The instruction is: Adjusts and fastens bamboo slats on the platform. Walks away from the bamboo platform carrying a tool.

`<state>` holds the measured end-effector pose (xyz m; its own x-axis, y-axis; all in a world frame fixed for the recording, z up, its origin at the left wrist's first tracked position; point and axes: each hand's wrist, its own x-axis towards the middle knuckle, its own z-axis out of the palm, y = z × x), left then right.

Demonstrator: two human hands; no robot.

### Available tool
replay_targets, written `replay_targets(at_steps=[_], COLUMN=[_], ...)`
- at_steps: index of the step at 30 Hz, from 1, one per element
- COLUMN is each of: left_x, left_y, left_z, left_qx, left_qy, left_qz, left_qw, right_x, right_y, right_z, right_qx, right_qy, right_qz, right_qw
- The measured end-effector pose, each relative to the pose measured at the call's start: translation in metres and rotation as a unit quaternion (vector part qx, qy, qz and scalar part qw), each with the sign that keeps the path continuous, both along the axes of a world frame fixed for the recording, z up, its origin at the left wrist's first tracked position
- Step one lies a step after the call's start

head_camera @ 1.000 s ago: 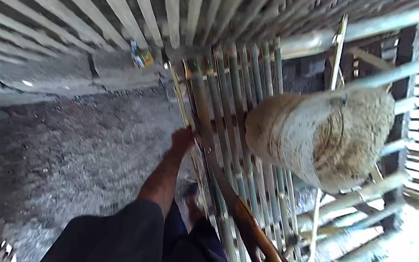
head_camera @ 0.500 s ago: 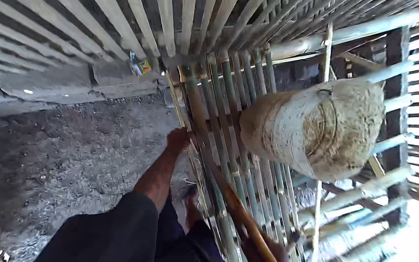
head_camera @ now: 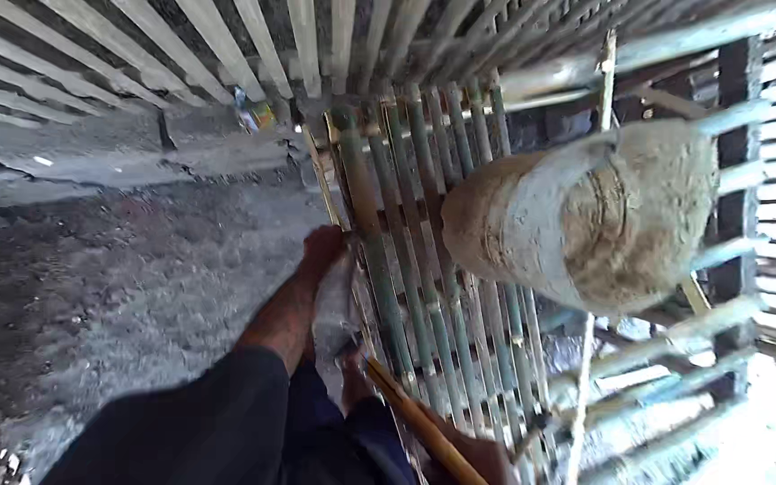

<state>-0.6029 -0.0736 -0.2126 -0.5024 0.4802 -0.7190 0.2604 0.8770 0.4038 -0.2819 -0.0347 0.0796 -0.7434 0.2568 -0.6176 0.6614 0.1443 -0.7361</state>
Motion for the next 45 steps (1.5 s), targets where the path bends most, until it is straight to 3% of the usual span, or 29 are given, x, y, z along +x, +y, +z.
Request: replay_targets(at_steps=[2, 5, 17, 21, 23, 26, 28, 31, 33, 35, 36, 39, 41, 42, 44, 45], left_x=[0.024, 0.014, 0.021, 0.020, 0.014, 0.036, 0.001, 0.040, 0.000, 0.016, 0.022, 0.006, 0.019, 0.003, 0.033, 0.018], left_y=[-0.011, -0.001, 0.001, -0.002, -0.003, -0.011, -0.007, -0.017, -0.005, -0.008, -0.012, -0.001, -0.013, -0.004, -0.016, -0.015], left_z=[0.004, -0.005, 0.004, -0.003, -0.006, 0.002, 0.001, -0.001, -0.005, -0.003, -0.002, -0.007, -0.005, -0.007, 0.000, -0.001], left_qx=[-0.015, -0.027, -0.076, -0.077, -0.070, -0.041, -0.020, -0.066, -0.027, -0.036, -0.042, -0.038, -0.040, -0.027, -0.051, -0.022], left_qy=[-0.024, 0.027, 0.061, 0.071, 0.073, 0.050, 0.079, -0.030, 0.053, 0.020, 0.007, 0.028, 0.015, 0.021, -0.065, -0.012], left_qz=[-0.010, -0.014, -0.040, -0.042, -0.035, -0.035, -0.014, -0.054, -0.028, -0.030, -0.029, -0.020, -0.021, -0.005, -0.015, 0.005], left_qw=[1.000, 0.999, 0.994, 0.994, 0.994, 0.997, 0.997, 0.996, 0.998, 0.999, 0.999, 0.999, 0.999, 0.999, 0.996, 1.000], right_x=[0.021, 0.052, 0.069, 0.059, 0.045, 0.021, -0.016, 0.013, 0.020, 0.051, 0.049, -0.004, -0.018, -0.026, 0.006, 0.010], right_y=[-0.037, -0.038, -0.008, -0.028, -0.022, -0.016, 0.006, -0.016, -0.018, -0.024, -0.022, 0.003, 0.007, 0.014, -0.017, -0.017], right_z=[0.011, -0.005, -0.017, -0.013, -0.030, -0.088, -0.118, -0.056, -0.037, -0.009, -0.009, -0.083, -0.108, -0.112, -0.052, -0.042], right_qx=[0.030, 0.135, 0.119, 0.137, 0.131, 0.145, 0.135, 0.113, 0.105, 0.094, 0.096, 0.097, 0.099, 0.112, 0.088, 0.072], right_qy=[-0.013, 0.025, 0.068, 0.071, 0.083, 0.121, 0.153, 0.063, 0.058, 0.021, 0.021, 0.056, 0.088, 0.101, 0.013, 0.009], right_qz=[-0.041, -0.132, -0.094, -0.080, -0.069, -0.081, -0.087, -0.096, -0.111, -0.110, -0.106, -0.112, -0.117, -0.112, -0.123, -0.126], right_qw=[0.999, 0.982, 0.986, 0.985, 0.986, 0.979, 0.975, 0.987, 0.987, 0.989, 0.989, 0.987, 0.984, 0.982, 0.988, 0.989])
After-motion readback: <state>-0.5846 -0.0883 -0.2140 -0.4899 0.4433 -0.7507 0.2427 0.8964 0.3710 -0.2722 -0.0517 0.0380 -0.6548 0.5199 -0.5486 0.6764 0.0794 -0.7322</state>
